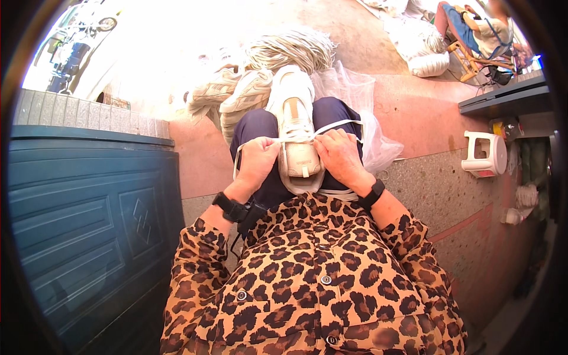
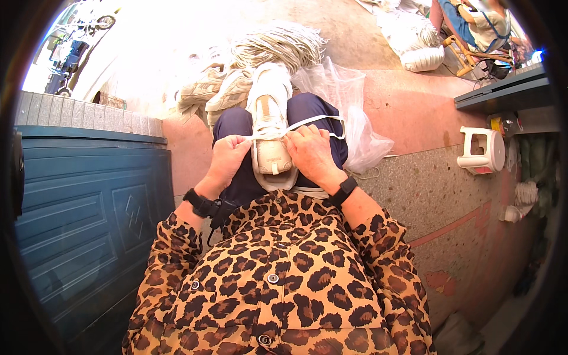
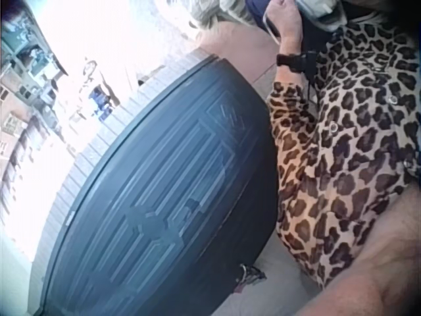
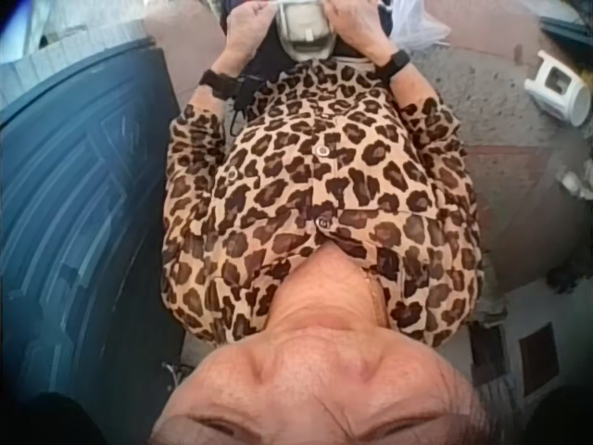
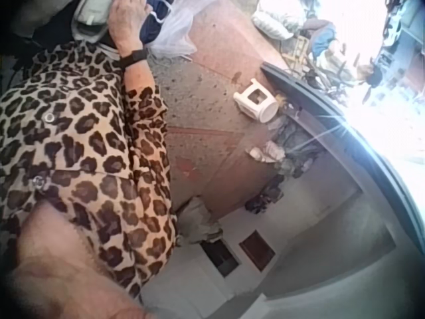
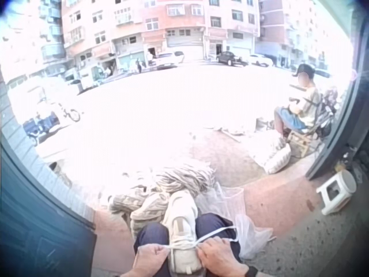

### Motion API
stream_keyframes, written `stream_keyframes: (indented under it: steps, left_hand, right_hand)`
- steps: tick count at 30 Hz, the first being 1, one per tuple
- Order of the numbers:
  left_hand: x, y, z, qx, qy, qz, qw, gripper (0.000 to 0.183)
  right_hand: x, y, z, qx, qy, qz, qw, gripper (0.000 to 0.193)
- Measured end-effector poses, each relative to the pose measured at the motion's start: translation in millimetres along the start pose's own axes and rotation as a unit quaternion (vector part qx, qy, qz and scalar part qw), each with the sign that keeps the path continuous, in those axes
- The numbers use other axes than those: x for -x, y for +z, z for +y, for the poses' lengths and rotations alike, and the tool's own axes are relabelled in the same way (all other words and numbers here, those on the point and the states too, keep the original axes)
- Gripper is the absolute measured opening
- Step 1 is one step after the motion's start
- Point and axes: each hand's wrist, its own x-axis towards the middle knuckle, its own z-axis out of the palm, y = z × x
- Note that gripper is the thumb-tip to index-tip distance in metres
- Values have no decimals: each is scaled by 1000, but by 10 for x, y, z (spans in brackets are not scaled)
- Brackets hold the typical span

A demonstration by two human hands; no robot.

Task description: Lace a white sneaker and place it back on a pile of materials.

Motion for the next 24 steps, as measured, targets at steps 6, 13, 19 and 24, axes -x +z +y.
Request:
stream_keyframes:
  steps: [6,13,19,24]
  left_hand:
    - [101,17,126,-471,288,86,829,20]
    - [110,104,296,-430,352,88,827,15]
    - [72,61,96,-411,332,50,848,11]
    - [171,257,400,-470,395,66,787,17]
  right_hand:
    - [-8,-1,-8,-91,27,33,995,14]
    - [-161,-56,45,-224,45,41,973,10]
    - [-34,6,112,-244,73,39,966,16]
    - [-22,-100,83,-231,8,3,973,10]
